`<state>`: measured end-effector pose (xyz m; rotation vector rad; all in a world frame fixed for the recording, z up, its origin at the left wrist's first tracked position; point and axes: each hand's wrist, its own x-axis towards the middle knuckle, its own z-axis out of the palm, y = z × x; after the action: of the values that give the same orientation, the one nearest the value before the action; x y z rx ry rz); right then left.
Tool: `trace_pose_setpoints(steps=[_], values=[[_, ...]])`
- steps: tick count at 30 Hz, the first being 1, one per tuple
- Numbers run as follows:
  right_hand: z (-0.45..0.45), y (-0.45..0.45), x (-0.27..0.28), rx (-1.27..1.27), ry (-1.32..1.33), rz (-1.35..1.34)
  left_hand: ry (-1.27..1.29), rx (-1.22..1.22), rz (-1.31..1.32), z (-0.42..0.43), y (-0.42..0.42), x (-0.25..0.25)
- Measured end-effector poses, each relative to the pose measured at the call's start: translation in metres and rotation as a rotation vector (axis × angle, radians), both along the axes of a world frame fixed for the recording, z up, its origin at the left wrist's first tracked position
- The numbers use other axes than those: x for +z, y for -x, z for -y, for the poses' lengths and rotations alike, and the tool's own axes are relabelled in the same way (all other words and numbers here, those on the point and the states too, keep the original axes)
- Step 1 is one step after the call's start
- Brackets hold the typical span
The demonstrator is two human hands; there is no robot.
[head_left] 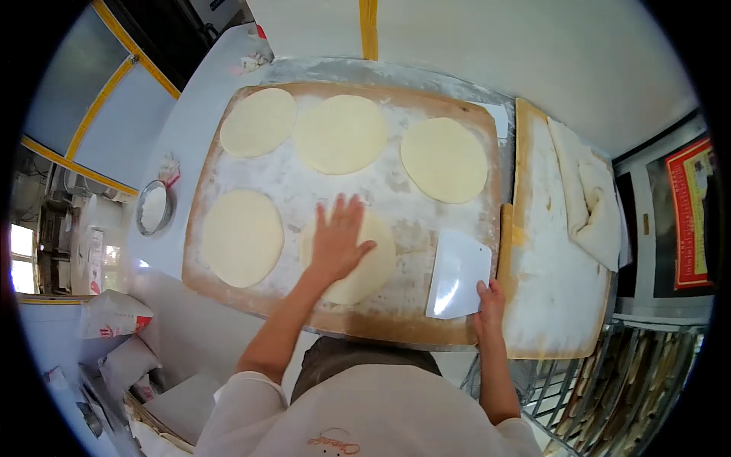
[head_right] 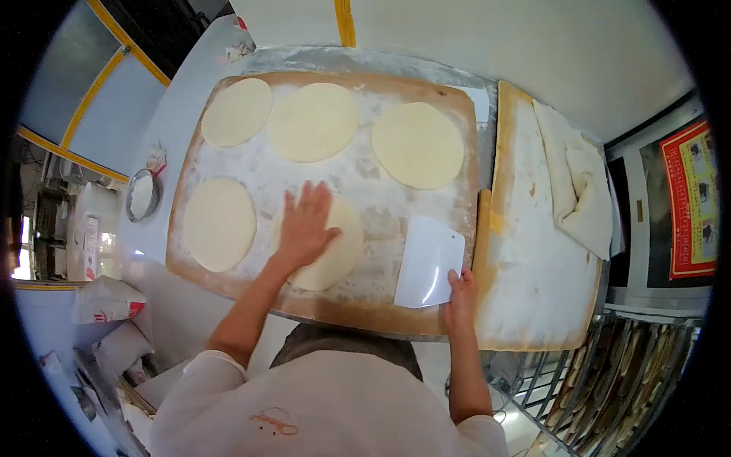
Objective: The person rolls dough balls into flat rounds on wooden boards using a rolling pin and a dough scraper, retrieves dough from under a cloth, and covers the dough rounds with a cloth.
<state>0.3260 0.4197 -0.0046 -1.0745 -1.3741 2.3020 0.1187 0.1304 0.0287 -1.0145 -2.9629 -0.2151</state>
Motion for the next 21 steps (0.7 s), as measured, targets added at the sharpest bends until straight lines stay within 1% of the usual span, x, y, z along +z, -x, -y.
trace_pose_setpoints(steps=[1, 4, 5, 8, 9, 11, 12, 13, 14, 16, 17, 18, 20, 21], values=[[0.001, 0.002, 0.008, 0.015, 0.019, -0.008, -0.002, -0.052, -0.001, -0.014, 0.000, -0.001], [-0.005, 0.011, 0.014, 0.073, 0.013, 0.000, -0.037, -0.018, 0.049, -0.045, -0.002, -0.025], [-0.005, 0.011, 0.013, 0.088, 0.007, 0.015, -0.032, 0.014, 0.021, -0.048, -0.005, -0.028], [-0.018, 0.004, -0.002, 0.110, 0.018, -0.003, 0.086, -0.093, 0.070, -0.052, -0.043, 0.012], [-0.019, 0.006, 0.008, 0.137, 0.023, 0.018, 0.088, -0.144, 0.101, -0.050, -0.059, 0.004], [-0.021, 0.001, 0.011, 0.156, -0.005, 0.069, 0.088, -0.251, 0.162, -0.044, -0.087, -0.013], [-0.026, 0.003, 0.009, 0.162, -0.027, 0.085, 0.040, -0.233, 0.152, -0.044, -0.087, -0.008], [-0.030, -0.002, 0.006, 0.167, -0.012, 0.046, -0.010, -0.219, 0.152, -0.043, -0.091, -0.002], [-0.040, -0.008, 0.004, 0.124, -0.006, 0.044, -0.063, -0.203, 0.152, -0.044, -0.095, 0.004], [-0.060, -0.015, 0.004, 0.035, -0.001, 0.030, 0.025, -0.128, 0.121, -0.034, -0.079, 0.020], [-0.070, -0.021, 0.009, -0.053, -0.010, -0.040, 0.069, -0.091, 0.107, -0.025, -0.066, 0.024], [-0.090, -0.031, 0.004, -0.121, 0.015, -0.050, -0.013, -0.015, 0.093, -0.012, -0.049, 0.021], [-0.109, -0.047, 0.012, -0.221, -0.057, 0.007, -0.015, 0.043, 0.030, 0.012, -0.026, -0.013], [-0.111, -0.054, 0.018, -0.173, -0.208, 0.220, -0.019, 0.031, 0.037, 0.012, -0.026, -0.013]])
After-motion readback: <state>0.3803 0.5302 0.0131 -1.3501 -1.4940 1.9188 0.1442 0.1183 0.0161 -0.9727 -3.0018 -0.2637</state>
